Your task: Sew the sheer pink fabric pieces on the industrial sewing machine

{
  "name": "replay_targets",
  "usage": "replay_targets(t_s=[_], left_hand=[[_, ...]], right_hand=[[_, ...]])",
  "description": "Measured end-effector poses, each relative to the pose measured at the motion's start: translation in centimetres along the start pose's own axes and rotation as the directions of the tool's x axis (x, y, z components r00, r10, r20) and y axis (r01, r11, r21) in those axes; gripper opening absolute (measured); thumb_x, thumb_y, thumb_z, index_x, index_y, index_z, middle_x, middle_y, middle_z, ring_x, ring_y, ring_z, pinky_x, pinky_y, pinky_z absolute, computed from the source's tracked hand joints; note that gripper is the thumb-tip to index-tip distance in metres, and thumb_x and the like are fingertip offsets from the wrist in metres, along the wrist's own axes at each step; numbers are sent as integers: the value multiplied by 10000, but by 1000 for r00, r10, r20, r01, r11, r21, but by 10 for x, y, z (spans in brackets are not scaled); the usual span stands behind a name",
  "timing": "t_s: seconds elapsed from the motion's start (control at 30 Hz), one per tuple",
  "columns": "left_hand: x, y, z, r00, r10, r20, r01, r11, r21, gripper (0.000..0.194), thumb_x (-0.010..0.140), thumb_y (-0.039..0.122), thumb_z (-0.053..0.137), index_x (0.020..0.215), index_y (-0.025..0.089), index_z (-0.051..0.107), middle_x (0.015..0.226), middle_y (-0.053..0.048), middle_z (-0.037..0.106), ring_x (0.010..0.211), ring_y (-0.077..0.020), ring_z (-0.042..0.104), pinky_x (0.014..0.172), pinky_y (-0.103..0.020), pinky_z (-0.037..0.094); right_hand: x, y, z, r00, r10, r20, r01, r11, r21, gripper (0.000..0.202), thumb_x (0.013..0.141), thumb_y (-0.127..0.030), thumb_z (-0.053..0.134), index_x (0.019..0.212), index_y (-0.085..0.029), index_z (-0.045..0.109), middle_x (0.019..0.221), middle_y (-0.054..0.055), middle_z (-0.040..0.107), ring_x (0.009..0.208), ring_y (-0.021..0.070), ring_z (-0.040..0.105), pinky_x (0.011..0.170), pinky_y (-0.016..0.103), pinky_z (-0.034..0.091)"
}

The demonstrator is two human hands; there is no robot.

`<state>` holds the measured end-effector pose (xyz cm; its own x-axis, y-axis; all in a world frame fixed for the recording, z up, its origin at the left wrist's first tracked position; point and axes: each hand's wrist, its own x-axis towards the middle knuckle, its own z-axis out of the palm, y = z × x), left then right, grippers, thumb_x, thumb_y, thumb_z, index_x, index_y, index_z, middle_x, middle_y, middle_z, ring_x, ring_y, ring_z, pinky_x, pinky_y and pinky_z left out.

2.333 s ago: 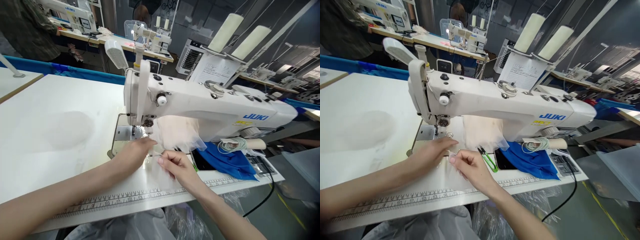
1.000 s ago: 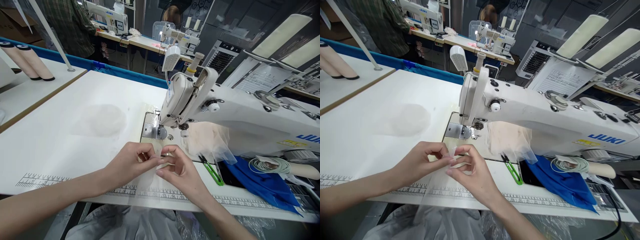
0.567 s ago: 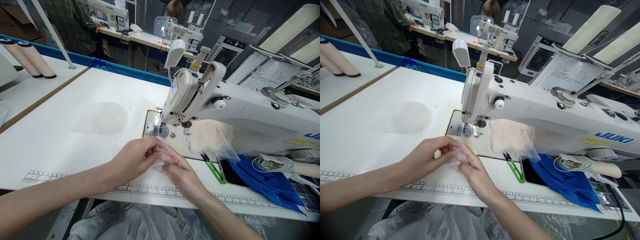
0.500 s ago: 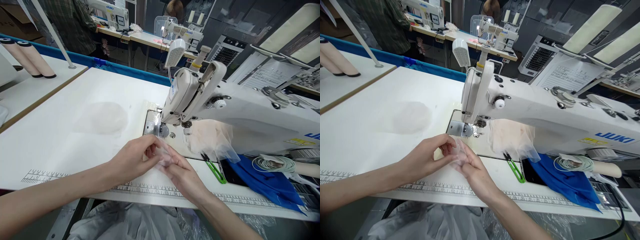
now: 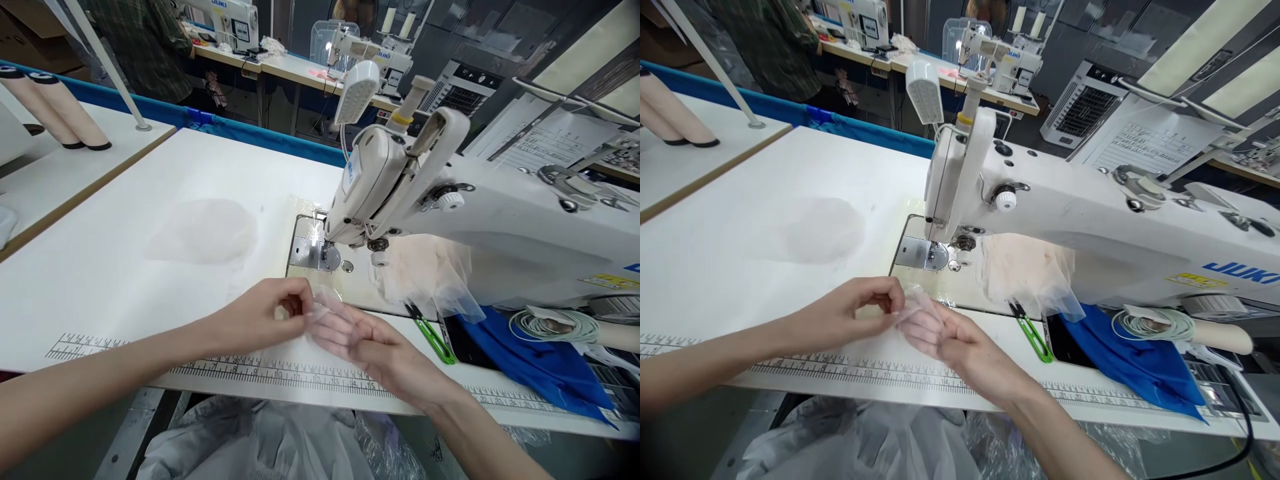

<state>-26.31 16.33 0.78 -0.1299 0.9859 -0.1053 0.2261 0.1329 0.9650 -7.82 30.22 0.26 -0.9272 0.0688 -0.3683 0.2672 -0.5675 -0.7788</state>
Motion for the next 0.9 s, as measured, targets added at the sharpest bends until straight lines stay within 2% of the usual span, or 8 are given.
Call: replay_targets(t_s=[0.1,0.17,0.27,0.4,0.53,0.6,0.77,0.9], left_hand=[[-1,0,-13,992,-82,92,116,873,-474,67,846,237,494,788,205,488,896,-37,651,866,-196,649,808,-358,524],[0,1,-18,979,-148,139,201,805,-558,152,904,334,470,828,205,496,924,-58,663,859,-213,669,808,-380,532],[6,3,-16,973,-217,80,231,900,-371,293,885,495,568,872,204,529,854,-25,623,770,-168,621,719,-315,506],[14,2,-2,984,-162,-71,151,978,-146,368,708,386,791,831,203,496,747,49,508,678,-101,481,596,-223,394],[17,-5,5,986,-150,-78,140,983,-121,345,759,389,739,744,199,451,625,80,417,542,-76,387,491,-207,305],[17,-6,5,990,-118,-83,114,992,-49,330,799,405,698,720,196,454,582,86,370,511,-74,340,469,-210,258],[23,-2,8,996,-15,-90,35,973,228,235,839,381,646,785,206,500,549,95,337,502,-85,328,484,-220,247],[30,-4,10,991,64,-116,-13,918,396,157,902,353,554,843,217,502,534,96,357,488,-96,383,489,-225,243]], right_hand=[[-1,-11,-7,1000,17,8,-16,998,-67,576,760,-69,557,1318,-209,582,1188,85,706,1120,250,661,1082,504,429],[-1,-18,-7,1000,29,6,-28,992,-119,553,778,-112,554,1322,-203,579,1149,94,720,1057,261,691,1034,504,468],[1,-22,-1,997,71,5,-69,982,-175,565,804,-152,554,1365,-212,543,1178,85,709,1070,254,685,1021,472,480],[3,-17,0,998,55,30,-51,990,-133,595,816,-135,537,1404,-217,501,1197,75,701,1105,246,668,1037,463,467],[0,-13,-11,999,28,28,-22,981,-191,540,854,-166,504,1392,-210,516,1191,86,701,1110,244,663,1021,464,476],[-2,-19,-15,999,-29,-34,11,892,-453,452,884,-223,515,1332,-243,579,1190,71,697,1090,235,663,964,426,510],[3,-44,-9,923,-364,-123,6,333,-943,355,810,-365,712,1158,-297,692,1140,49,690,790,184,637,644,302,525],[21,-53,-9,966,-244,-82,30,423,-905,159,866,-370,651,959,-260,719,829,-2,712,396,56,466,397,219,384]])
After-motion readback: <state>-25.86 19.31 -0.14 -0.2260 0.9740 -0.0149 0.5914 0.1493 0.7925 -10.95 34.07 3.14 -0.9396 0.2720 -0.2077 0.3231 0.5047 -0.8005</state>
